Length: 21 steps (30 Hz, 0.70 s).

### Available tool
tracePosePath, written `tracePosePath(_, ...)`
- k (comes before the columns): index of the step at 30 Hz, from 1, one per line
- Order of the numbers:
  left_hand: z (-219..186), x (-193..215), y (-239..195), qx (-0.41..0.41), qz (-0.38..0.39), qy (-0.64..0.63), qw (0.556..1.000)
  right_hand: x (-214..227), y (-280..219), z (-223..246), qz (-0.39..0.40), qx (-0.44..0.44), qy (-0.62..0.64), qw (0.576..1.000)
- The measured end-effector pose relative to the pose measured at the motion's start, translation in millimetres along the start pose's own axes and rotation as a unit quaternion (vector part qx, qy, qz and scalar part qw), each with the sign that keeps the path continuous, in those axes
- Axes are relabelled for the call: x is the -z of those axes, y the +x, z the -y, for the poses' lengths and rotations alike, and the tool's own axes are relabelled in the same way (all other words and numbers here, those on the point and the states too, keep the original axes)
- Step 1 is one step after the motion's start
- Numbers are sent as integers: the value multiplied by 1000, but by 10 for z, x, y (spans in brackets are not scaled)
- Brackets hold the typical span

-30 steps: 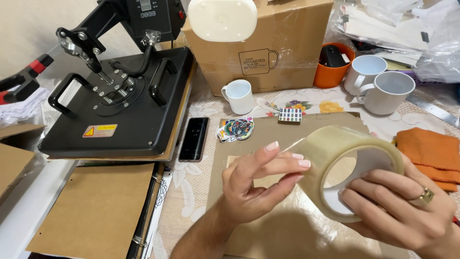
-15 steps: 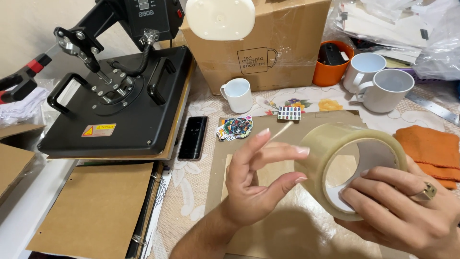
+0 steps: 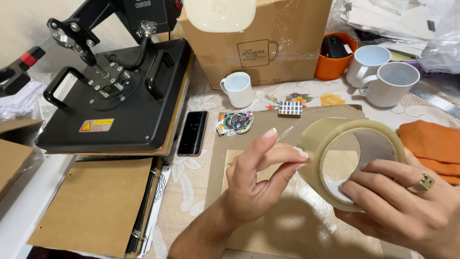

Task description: Preparing a board by arranging labels and then covering the surface with clear adhesive tape, smoothing it down to remove air bubbles.

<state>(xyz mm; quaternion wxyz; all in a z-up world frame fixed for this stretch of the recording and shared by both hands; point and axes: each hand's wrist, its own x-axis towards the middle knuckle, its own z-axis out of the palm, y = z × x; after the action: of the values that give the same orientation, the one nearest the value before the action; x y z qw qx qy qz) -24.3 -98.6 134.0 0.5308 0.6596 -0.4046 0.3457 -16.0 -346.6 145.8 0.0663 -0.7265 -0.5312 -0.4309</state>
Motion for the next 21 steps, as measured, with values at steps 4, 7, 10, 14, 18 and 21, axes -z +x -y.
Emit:
tracePosePath(4,104,-20,-33,-31,51,153,986,-19,11,10,8,-10,15,1000)
tracePosePath(7,267,-66,-120,-33,64,146,987,-33,71,41,10,-41,41,998)
tracePosePath(10,386,-126,-179,-3,53,34,998,-91,-85,118,34,-126,42,991)
tracePosePath(14,390,-146,-137,75,32,-37,996,-138,-180,113,63,-230,68,969)
tracePosePath(18,315,-38,2,171,55,-107,978,-134,-177,104,64,-259,44,963)
tracePosePath(21,293,48,112,241,104,-124,957,-165,-222,99,78,-259,15,963)
